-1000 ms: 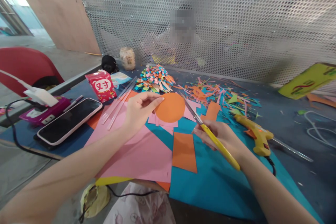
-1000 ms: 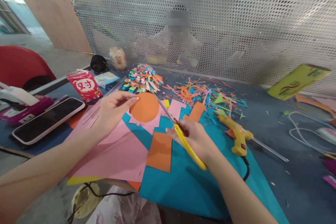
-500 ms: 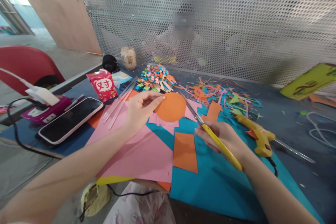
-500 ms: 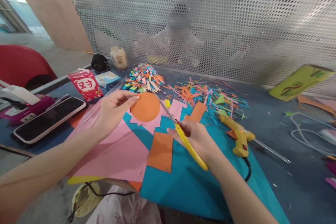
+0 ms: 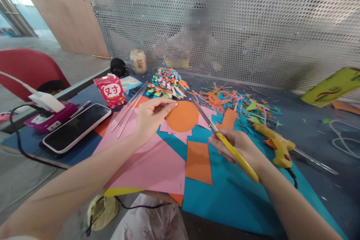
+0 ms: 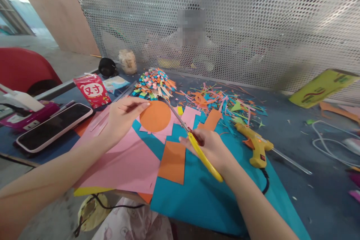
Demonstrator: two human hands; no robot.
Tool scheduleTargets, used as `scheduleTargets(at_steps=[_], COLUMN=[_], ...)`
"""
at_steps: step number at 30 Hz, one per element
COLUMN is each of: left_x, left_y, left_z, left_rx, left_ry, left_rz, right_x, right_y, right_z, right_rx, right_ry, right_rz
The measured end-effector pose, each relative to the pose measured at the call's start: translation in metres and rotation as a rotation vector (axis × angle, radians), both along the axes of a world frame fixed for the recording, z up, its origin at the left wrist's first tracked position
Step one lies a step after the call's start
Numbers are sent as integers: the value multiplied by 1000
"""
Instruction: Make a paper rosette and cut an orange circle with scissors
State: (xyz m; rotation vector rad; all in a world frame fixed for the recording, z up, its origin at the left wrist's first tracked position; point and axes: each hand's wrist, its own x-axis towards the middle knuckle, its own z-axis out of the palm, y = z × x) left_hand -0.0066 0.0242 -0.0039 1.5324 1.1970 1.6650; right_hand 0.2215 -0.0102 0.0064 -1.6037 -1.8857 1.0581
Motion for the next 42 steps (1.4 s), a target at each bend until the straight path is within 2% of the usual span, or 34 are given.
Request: scheduleTargets(at_steps=[24,42], left_x=[1,0], left_y=[-2,0], left_z=[1,0], left_rx=[-25,-1], left_ry=[-5,31], left_rz=[-1,40], right_x=[3,-2], right_y=[2,0], right_z=[-5,2], right_rx=[16,-33], right_ry=[-36,-39], right_rz=[12,-6])
